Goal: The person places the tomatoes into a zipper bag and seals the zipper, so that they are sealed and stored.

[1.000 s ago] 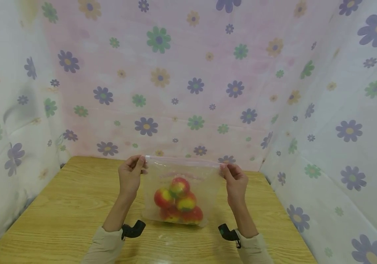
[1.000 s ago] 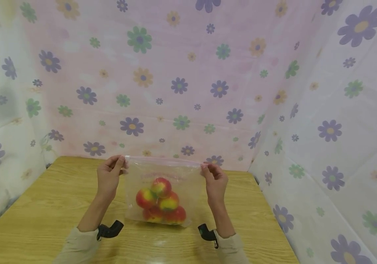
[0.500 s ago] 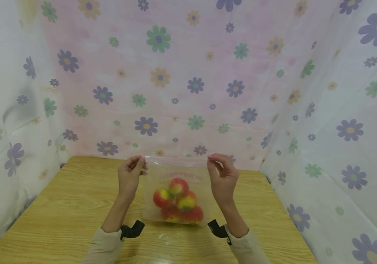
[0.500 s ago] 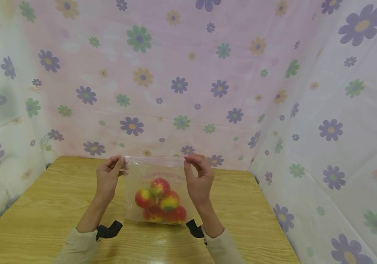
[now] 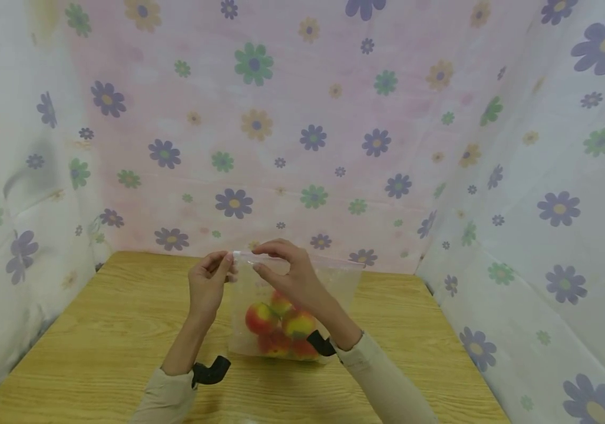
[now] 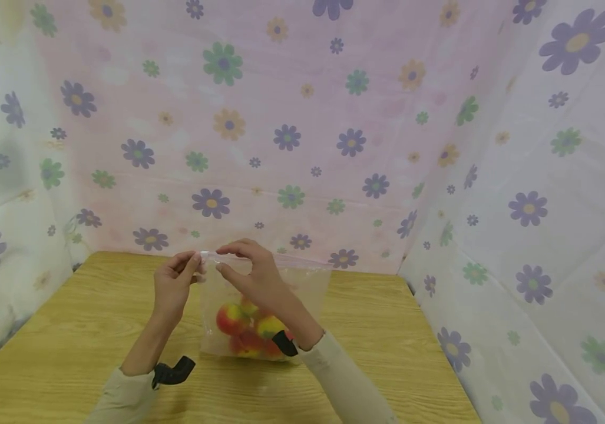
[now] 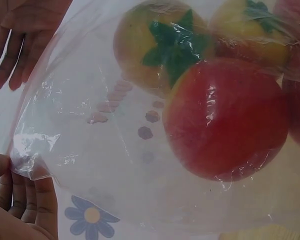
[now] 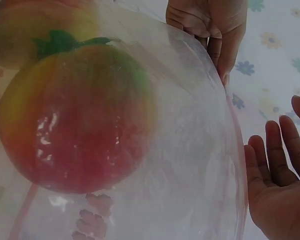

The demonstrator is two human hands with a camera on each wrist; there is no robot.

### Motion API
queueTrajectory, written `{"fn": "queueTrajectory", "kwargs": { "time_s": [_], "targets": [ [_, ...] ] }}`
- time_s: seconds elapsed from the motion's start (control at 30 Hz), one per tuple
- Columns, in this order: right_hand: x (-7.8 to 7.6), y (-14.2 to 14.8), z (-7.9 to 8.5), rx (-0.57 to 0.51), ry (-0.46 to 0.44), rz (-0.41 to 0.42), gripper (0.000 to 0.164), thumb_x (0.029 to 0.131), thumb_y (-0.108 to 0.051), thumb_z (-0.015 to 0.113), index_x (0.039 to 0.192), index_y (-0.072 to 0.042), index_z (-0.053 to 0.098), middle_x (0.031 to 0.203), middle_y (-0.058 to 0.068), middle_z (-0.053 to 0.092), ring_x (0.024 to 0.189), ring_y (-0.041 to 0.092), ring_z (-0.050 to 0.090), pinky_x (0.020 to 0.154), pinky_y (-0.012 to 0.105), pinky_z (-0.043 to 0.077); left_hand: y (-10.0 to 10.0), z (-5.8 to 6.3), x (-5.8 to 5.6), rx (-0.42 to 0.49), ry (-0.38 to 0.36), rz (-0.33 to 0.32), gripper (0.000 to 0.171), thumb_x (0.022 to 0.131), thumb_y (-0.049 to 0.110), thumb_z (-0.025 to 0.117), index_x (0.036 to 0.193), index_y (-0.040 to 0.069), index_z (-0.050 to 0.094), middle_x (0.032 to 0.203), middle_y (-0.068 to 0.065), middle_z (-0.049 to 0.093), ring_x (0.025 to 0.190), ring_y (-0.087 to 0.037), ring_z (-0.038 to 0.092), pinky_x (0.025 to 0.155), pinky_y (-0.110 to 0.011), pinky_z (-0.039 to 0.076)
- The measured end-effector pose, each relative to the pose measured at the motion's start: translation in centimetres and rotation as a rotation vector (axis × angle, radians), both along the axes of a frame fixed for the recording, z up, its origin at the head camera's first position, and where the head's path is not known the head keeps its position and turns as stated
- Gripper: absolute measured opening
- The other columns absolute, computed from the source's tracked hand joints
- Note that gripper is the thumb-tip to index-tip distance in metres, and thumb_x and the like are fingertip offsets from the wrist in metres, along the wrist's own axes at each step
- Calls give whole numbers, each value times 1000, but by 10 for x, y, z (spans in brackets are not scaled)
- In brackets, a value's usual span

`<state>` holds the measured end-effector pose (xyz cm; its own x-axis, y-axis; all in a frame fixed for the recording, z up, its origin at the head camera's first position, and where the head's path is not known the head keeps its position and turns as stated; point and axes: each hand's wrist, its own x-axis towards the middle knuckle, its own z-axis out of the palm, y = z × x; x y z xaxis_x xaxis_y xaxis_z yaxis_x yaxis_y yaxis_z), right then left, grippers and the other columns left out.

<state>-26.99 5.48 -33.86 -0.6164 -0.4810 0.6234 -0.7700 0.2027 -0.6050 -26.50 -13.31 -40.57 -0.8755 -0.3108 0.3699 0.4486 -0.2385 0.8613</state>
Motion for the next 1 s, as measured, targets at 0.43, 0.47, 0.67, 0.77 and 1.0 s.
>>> {"fn": "queueTrajectory", "kwargs": {
  "time_s": [0.43,0.47,0.67,0.77,1.0],
  "targets": [
    [-27,-27,8,238,-101,-44,29,99,-20,68,124,-5,69,119,8,69,106,20,66,93,27,57,1,0,1,9,51,-6,20,101,1,61,109,-17,61,81,2,67,68,-6,64,61,-18,57],
    [-27,-28,9,241,-123,-41,28,100,-20,68,123,-4,70,117,8,70,103,19,67,90,26,58,2,0,1,11,57,-10,20,101,1,61,109,-18,60,81,2,67,68,-6,64,61,-19,57],
    [-29,-33,7,252,-156,-30,14,101,-16,66,105,-6,74,100,5,73,92,15,70,81,23,58,3,-2,0,-10,56,-25,21,101,3,61,109,-17,61,84,2,69,69,-6,63,61,-19,57],
    [-29,-34,4,261,-184,-28,12,102,-15,64,103,-6,72,98,5,72,94,16,71,83,22,57,3,-3,1,-33,40,-19,22,101,4,62,109,-16,62,85,3,70,69,-6,63,61,-19,57],
    [-27,-34,3,307,-176,-59,12,103,-14,61,105,-6,70,101,6,72,97,19,70,84,24,56,4,-4,0,-77,44,29,21,99,4,65,105,-16,66,83,6,71,65,-5,62,59,-18,57]
  ]
}}
